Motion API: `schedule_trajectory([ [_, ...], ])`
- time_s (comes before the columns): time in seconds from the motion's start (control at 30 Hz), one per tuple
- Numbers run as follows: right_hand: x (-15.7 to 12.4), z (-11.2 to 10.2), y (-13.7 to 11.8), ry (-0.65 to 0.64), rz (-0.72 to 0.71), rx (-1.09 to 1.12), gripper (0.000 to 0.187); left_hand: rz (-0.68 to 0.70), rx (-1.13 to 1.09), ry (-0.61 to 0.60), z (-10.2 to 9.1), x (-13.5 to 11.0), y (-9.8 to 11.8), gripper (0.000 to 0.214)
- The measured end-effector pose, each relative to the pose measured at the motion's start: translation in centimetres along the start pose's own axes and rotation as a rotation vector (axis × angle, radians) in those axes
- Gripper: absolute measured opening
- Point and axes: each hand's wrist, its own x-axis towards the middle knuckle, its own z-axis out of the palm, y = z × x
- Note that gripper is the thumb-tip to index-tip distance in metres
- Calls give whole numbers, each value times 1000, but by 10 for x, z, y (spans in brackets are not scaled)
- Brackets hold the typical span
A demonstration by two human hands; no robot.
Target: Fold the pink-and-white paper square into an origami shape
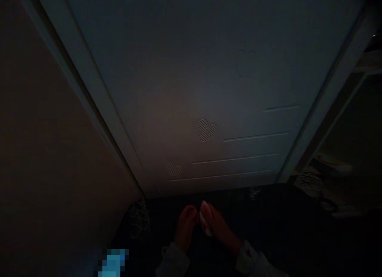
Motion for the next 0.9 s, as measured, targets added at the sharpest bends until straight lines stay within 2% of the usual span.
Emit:
schedule_trajectory([
  [0.27, -1, -4, -2, -17, 27, -42, 35, 2, -62, 63, -1, 2, 0, 25],
  [0.47, -2, -3, -3, 4, 81, -67, 49, 16, -80, 78, -2, 1, 0, 29],
  [0.9, -5, -4, -13, 20, -8, -47, 40, -3, -193, 91, -4, 4, -1, 20],
])
